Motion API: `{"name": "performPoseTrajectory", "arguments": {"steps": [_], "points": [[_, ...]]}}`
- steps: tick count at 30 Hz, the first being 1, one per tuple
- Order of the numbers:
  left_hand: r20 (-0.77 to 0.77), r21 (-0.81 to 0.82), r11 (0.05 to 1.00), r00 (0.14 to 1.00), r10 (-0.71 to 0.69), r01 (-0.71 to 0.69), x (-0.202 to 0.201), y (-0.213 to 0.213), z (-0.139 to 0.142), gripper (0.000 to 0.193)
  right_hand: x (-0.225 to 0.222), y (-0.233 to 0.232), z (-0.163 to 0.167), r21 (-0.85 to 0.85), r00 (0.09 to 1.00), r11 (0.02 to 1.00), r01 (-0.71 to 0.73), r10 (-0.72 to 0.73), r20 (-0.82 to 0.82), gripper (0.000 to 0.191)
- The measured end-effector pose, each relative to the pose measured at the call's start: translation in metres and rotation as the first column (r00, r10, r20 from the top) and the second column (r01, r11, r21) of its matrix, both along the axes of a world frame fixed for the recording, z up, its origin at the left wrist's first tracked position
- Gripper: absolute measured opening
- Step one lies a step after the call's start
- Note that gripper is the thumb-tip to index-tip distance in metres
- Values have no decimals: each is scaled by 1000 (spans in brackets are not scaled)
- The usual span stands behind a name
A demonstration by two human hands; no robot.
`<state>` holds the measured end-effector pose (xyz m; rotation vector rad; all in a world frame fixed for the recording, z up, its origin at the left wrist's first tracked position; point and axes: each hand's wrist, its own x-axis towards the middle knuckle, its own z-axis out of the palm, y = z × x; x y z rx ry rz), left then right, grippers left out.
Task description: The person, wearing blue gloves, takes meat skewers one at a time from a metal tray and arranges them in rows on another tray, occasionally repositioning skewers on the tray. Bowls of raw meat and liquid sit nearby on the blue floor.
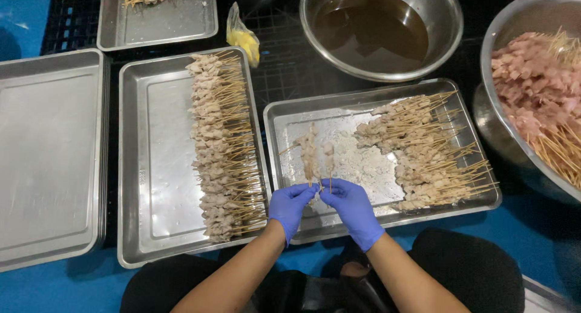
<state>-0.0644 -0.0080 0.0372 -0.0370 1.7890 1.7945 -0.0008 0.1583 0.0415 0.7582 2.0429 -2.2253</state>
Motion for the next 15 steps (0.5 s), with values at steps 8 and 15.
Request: {"name": "performPoseTrajectory", "arguments": {"steps": [8,15], "points": [[178,-1,1000,984,25,-25,-3,-4,13,30,2,37,-11,529,997,846,-65,41,58,24],[121,-54,999,993,9,-3,1,0,4,31,-6,24,-10,-216,993,972,95,-76,94,29]]}}
